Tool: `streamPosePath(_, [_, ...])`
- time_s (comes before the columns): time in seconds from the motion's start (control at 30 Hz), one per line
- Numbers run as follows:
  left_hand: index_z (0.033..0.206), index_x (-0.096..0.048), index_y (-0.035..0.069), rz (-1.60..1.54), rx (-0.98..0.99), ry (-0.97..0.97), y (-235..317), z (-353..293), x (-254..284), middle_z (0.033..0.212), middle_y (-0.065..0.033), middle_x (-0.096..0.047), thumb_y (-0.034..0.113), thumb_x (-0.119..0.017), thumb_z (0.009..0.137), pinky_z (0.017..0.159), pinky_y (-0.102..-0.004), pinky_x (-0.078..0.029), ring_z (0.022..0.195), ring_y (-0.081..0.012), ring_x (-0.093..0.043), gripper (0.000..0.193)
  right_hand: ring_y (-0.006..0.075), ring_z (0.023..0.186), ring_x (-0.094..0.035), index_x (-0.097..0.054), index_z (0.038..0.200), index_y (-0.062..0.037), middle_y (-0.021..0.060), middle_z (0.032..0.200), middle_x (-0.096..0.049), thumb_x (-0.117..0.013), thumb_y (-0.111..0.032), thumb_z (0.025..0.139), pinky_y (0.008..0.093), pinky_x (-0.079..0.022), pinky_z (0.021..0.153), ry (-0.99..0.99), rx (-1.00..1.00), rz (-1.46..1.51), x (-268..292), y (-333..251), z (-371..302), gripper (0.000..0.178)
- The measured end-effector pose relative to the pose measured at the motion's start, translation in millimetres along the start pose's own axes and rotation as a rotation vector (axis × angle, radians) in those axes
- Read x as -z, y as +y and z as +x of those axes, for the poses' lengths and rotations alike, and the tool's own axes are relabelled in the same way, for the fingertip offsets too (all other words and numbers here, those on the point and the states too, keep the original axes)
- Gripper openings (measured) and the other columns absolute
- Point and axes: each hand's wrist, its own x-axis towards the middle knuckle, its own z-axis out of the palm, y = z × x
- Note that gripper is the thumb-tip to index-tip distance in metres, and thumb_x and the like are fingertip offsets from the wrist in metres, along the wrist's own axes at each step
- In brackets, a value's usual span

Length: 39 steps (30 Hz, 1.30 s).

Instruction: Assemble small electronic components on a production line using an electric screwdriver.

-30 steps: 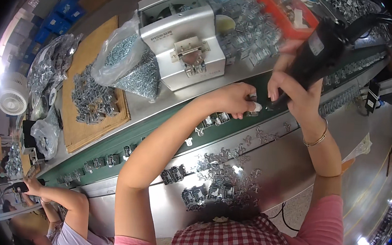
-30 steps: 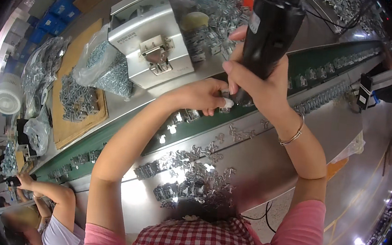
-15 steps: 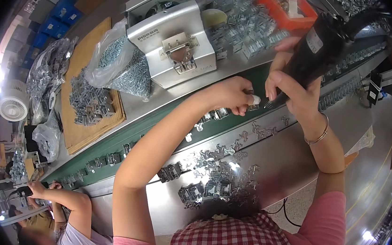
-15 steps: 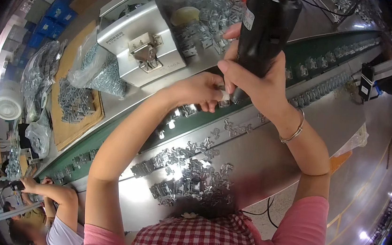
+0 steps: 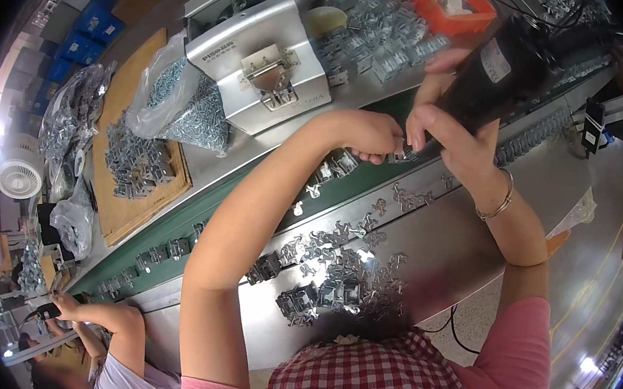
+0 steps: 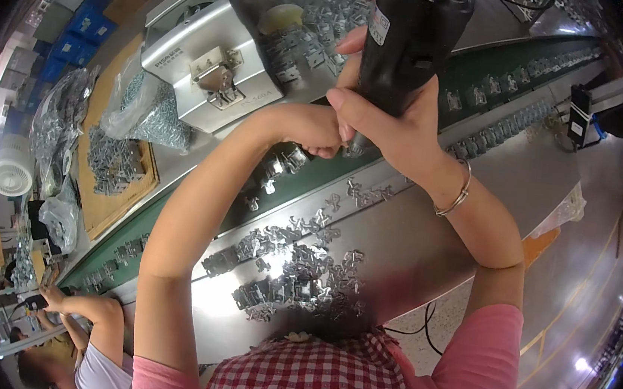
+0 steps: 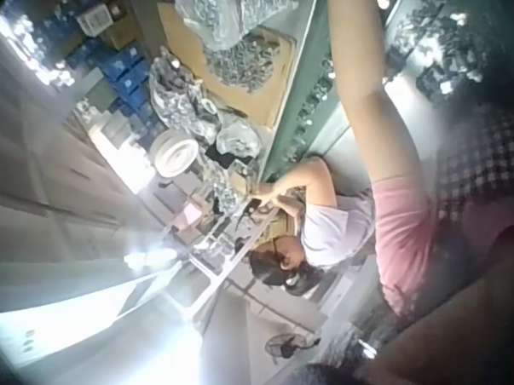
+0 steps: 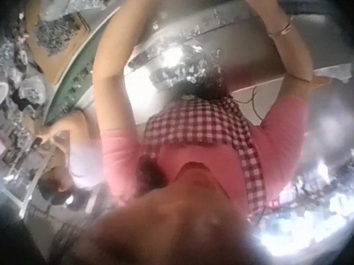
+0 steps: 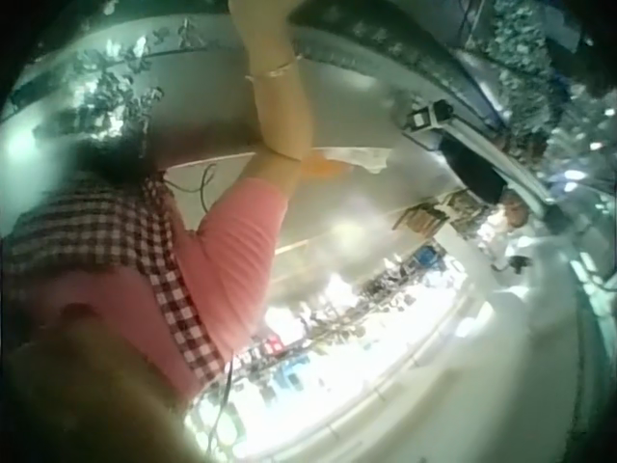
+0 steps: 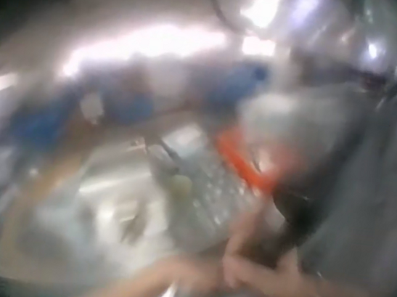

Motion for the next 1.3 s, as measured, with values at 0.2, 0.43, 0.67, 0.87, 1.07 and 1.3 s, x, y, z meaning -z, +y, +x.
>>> streamPosePath(0.2, [0.085,-0.057,0.003,-0.054,-0.003,-0.015,-1.6,3.2,1.8,0.060,-0.0021,-0.054,0.021,-0.046,0.085,0.043,-0.0270,-0.038,0.049,-0.0112,-0.048,0.021,0.0147,0.051,-0.053,-0.033,0.112,-0.0010,0.0086,0.067,-0.050,-0.052,0.005,0.080,0.0269,-0.046,0.051,0.009,-0.025,-0.031,0.6,3.5,-2.0,0.037])
streamPosePath(0.43, [0.083,-0.057,0.004,-0.087,-0.008,0.018,5.8,1.9,4.7,0.057,-0.0014,-0.051,0.019,-0.045,0.085,0.042,-0.0261,-0.036,0.047,-0.0105,-0.045,0.020,0.0141,0.052,-0.053,-0.034,0.110,-0.0015,0.0089,0.067,-0.051,-0.051,0.009,0.079,0.0269,-0.047,0.051,0.008,0.005,-0.086,3.2,6.4,-2.8,0.037])
streamPosePath(0.67, [0.083,-0.059,0.006,-0.160,-0.033,-0.027,3.5,10.3,9.6,0.056,0.0000,-0.049,0.015,-0.045,0.084,0.039,-0.0251,-0.032,0.045,-0.0092,-0.042,0.018,0.0148,0.056,-0.053,-0.035,0.102,-0.0032,0.0096,0.069,-0.052,-0.052,0.012,0.078,0.0271,-0.047,0.054,0.008,-0.001,-0.148,5.0,9.9,-7.5,0.032])
streamPosePath(0.87, [0.088,-0.061,0.004,-0.106,-0.192,0.010,-35.5,45.4,5.4,0.060,-0.0019,-0.052,0.020,-0.049,0.083,0.042,-0.0280,-0.034,0.047,-0.0110,-0.044,0.021,0.0168,0.067,-0.056,-0.034,0.102,-0.0072,0.0083,0.075,-0.054,-0.059,0.003,0.080,0.0314,-0.048,0.064,-0.172,0.174,-0.434,-0.6,8.8,-28.1,0.035])
streamPosePath(1.07, [0.094,-0.060,0.000,0.071,-0.273,0.625,-4.2,23.0,-7.2,0.081,-0.0150,-0.065,0.032,-0.060,0.081,0.066,-0.0409,-0.046,0.072,-0.0286,-0.062,0.034,0.0187,0.063,-0.055,-0.035,0.104,-0.0074,0.0121,0.077,-0.054,-0.058,0.004,0.080,0.0317,-0.049,0.062,-0.054,0.201,-0.282,18.3,-8.8,-35.2,0.035])
streamPosePath(1.3, [0.097,-0.052,0.002,0.663,-0.220,0.862,-4.1,-50.2,-54.0,0.083,-0.0156,-0.060,0.032,-0.065,0.077,0.069,-0.0424,-0.048,0.079,-0.0320,-0.062,0.037,0.0179,0.055,-0.051,-0.034,0.107,-0.0045,0.0129,0.073,-0.050,-0.054,0.001,0.082,0.0312,-0.047,0.055,0.119,0.214,-0.164,27.7,-2.5,-17.3,0.032])
